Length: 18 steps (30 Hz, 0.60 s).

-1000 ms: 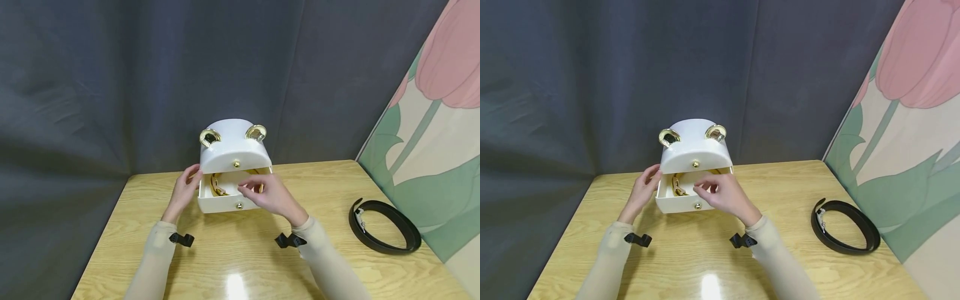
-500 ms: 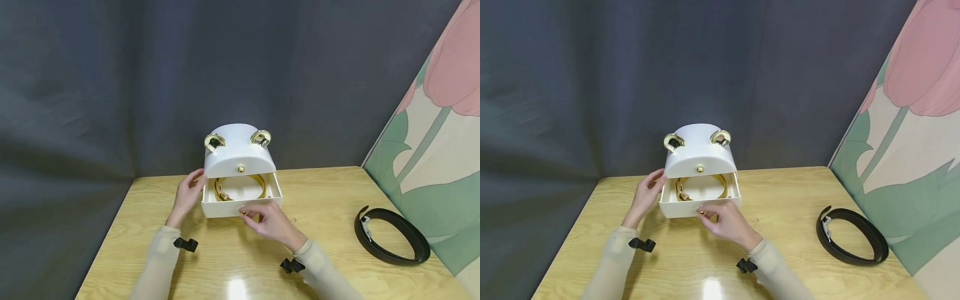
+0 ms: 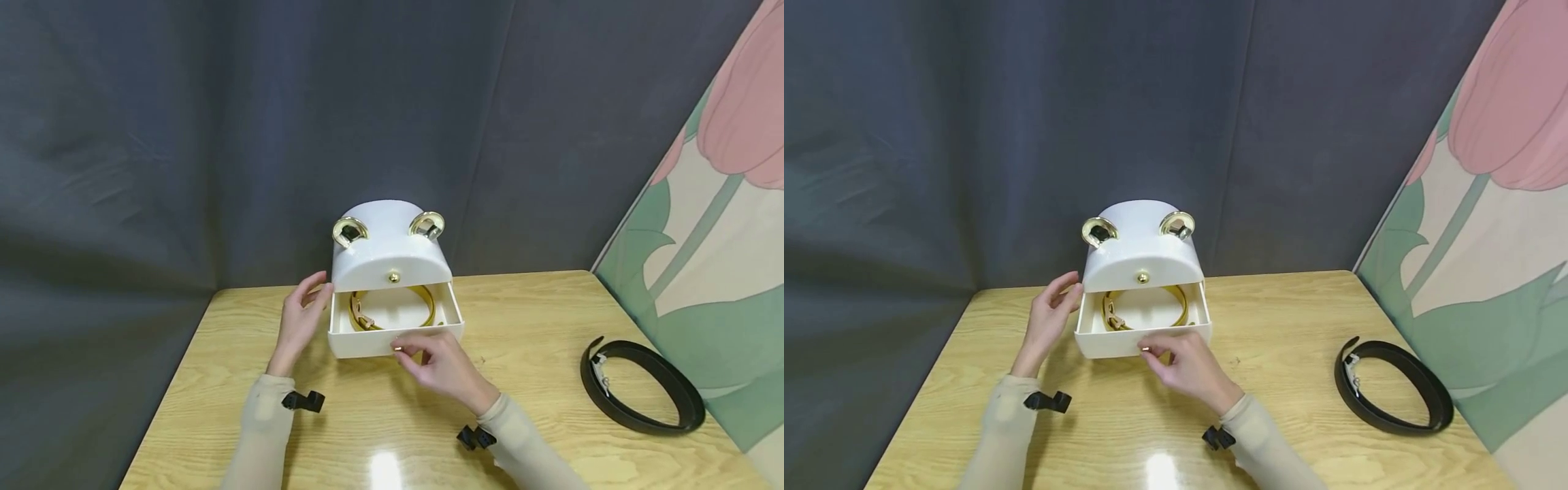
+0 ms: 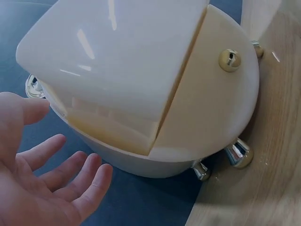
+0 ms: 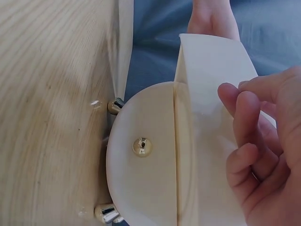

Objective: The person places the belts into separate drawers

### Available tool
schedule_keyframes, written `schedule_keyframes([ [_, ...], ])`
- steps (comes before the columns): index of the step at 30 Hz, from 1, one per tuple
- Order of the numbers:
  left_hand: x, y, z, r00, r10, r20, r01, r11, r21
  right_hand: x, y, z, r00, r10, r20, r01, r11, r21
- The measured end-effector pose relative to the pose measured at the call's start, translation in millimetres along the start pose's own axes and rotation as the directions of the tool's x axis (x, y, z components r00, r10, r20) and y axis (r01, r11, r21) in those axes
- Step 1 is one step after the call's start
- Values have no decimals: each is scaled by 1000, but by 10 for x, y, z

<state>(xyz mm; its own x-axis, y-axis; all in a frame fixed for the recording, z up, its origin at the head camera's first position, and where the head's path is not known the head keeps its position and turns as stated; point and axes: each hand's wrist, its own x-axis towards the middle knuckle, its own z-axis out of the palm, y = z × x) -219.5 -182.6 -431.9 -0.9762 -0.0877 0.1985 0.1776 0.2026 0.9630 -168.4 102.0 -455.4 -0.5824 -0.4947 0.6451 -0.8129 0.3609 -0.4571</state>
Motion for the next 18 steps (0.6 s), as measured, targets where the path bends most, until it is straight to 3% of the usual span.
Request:
schedule_keyframes([
  [12,20,36,68,999,17,30,-19,999,48,8,-52,-56,997,68,40,-68,998,4],
  [18,19,43,60,999,25,48,-28,998,61,50,-53,-74,998,50,30,-49,998,-34],
])
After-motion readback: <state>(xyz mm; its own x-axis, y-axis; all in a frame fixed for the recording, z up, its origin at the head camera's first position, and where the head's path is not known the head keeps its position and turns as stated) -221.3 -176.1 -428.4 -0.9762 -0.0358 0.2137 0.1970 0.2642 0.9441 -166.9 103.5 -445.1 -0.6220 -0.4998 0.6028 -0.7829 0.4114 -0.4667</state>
